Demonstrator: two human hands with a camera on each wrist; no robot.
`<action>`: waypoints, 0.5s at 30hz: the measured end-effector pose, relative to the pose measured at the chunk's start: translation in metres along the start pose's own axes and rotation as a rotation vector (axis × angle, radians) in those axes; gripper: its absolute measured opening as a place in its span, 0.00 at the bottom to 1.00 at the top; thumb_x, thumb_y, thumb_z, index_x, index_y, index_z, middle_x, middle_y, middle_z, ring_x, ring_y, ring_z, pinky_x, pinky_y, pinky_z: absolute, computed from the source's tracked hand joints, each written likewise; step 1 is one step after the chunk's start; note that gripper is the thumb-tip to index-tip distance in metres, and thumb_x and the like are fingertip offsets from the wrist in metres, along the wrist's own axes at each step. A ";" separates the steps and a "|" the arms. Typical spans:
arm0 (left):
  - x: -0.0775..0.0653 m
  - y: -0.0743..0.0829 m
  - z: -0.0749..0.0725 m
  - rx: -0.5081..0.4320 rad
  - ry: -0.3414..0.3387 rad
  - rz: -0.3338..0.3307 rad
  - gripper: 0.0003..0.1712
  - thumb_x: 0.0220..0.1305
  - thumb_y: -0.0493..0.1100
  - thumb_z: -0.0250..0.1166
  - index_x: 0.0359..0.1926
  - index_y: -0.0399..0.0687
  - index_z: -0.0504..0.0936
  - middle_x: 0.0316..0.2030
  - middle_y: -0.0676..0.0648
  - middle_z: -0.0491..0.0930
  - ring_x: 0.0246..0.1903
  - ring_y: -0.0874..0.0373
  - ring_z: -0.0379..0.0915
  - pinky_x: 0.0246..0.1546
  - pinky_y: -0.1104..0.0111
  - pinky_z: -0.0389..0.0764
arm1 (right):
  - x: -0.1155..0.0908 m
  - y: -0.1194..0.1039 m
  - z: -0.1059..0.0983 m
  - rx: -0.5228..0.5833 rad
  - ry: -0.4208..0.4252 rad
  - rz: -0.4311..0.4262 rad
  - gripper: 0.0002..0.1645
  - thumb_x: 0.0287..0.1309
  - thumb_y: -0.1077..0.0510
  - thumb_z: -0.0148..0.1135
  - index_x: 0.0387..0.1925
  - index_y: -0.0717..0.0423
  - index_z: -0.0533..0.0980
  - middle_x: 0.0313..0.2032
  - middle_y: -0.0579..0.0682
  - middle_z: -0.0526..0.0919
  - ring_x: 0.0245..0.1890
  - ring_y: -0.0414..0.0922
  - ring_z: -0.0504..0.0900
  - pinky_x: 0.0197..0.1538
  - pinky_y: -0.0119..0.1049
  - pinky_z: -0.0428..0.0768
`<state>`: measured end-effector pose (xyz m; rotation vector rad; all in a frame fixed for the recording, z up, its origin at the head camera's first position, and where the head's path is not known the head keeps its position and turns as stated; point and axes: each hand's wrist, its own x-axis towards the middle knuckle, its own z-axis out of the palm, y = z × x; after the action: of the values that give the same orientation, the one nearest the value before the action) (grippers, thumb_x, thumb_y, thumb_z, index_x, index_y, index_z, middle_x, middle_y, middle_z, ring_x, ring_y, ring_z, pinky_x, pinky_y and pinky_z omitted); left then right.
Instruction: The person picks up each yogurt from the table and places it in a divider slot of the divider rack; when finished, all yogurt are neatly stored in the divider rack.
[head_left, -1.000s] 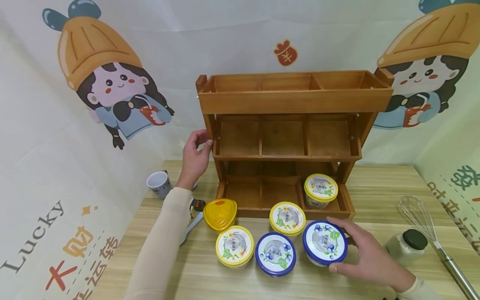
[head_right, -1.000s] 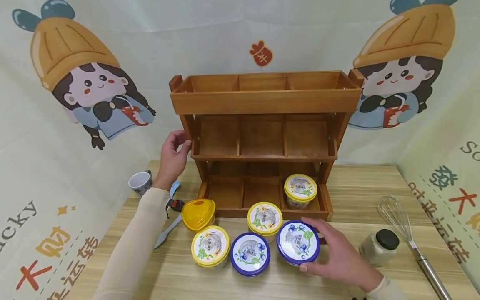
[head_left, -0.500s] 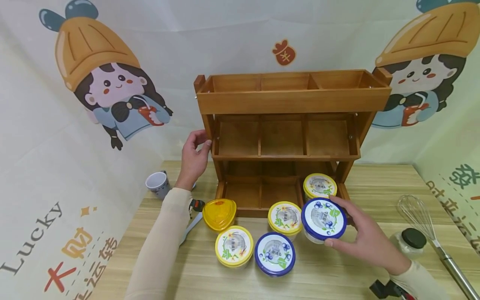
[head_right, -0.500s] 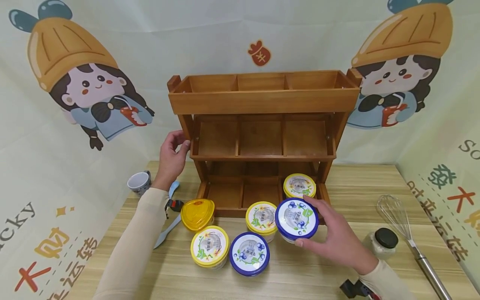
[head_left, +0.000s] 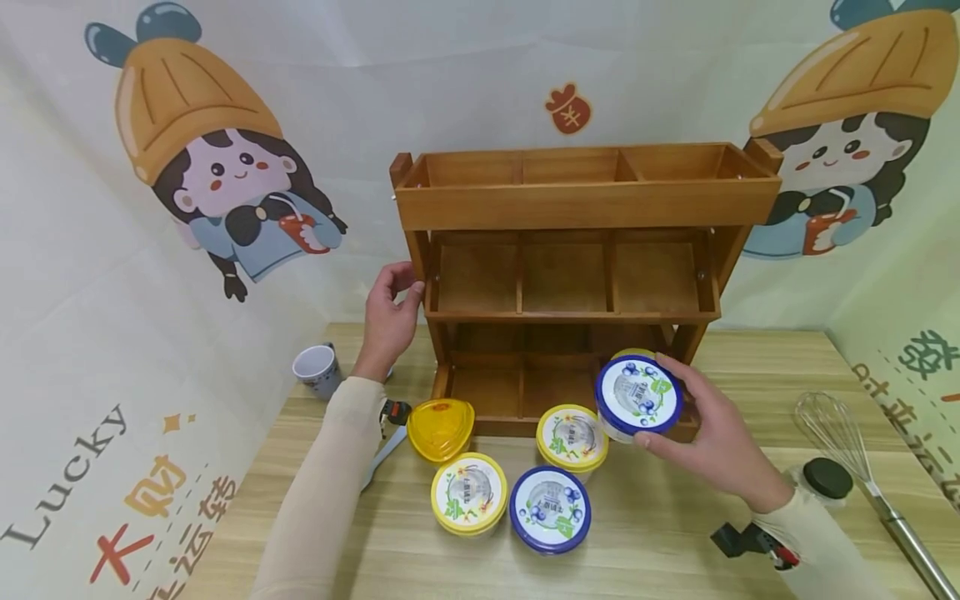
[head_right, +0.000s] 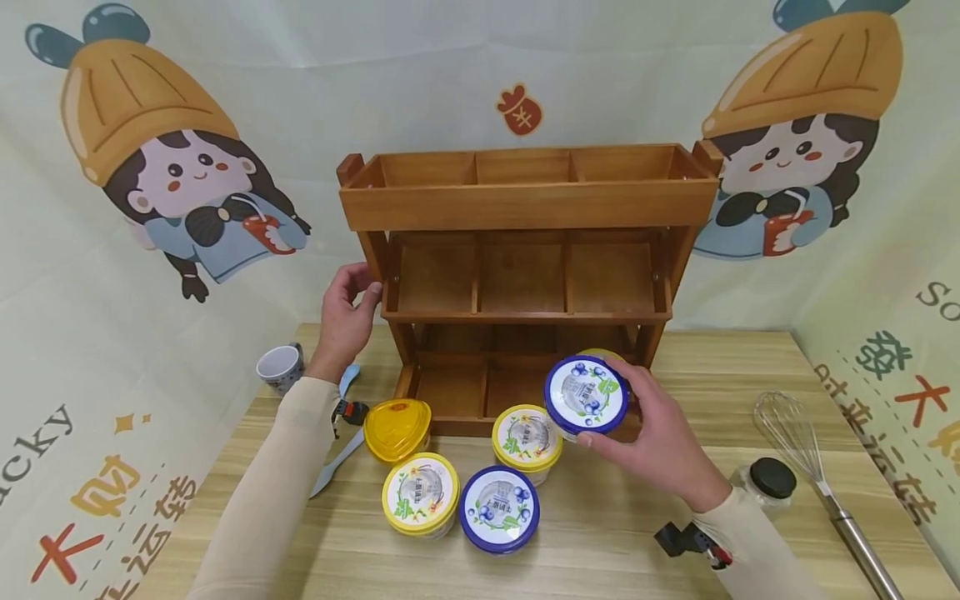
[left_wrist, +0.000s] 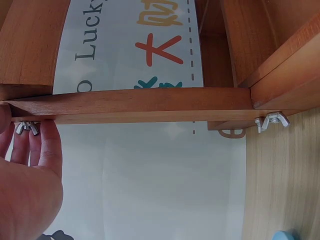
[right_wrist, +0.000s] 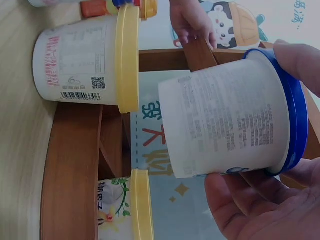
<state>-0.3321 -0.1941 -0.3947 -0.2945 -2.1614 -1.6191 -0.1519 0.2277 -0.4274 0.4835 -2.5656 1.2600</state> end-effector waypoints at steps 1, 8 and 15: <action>0.000 0.000 0.000 -0.001 -0.002 -0.004 0.19 0.78 0.40 0.62 0.64 0.38 0.75 0.56 0.37 0.79 0.59 0.47 0.76 0.65 0.49 0.79 | 0.002 0.000 0.001 0.007 0.002 0.005 0.58 0.55 0.54 0.83 0.81 0.51 0.59 0.68 0.59 0.75 0.59 0.48 0.79 0.53 0.20 0.79; -0.001 -0.003 0.001 -0.001 0.000 0.010 0.19 0.78 0.40 0.62 0.64 0.38 0.75 0.55 0.36 0.79 0.59 0.47 0.76 0.65 0.48 0.80 | 0.018 0.001 0.010 0.064 0.022 0.008 0.59 0.56 0.54 0.82 0.81 0.55 0.58 0.69 0.60 0.72 0.65 0.57 0.76 0.58 0.12 0.69; 0.000 -0.004 0.001 0.017 -0.001 0.016 0.19 0.79 0.40 0.61 0.65 0.39 0.75 0.56 0.37 0.79 0.60 0.46 0.76 0.65 0.47 0.80 | 0.034 0.004 0.020 0.039 0.029 0.012 0.58 0.56 0.53 0.81 0.81 0.57 0.59 0.68 0.61 0.73 0.61 0.56 0.78 0.54 0.20 0.77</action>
<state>-0.3337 -0.1941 -0.3986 -0.3063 -2.1674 -1.5914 -0.1859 0.2081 -0.4300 0.4549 -2.5278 1.3139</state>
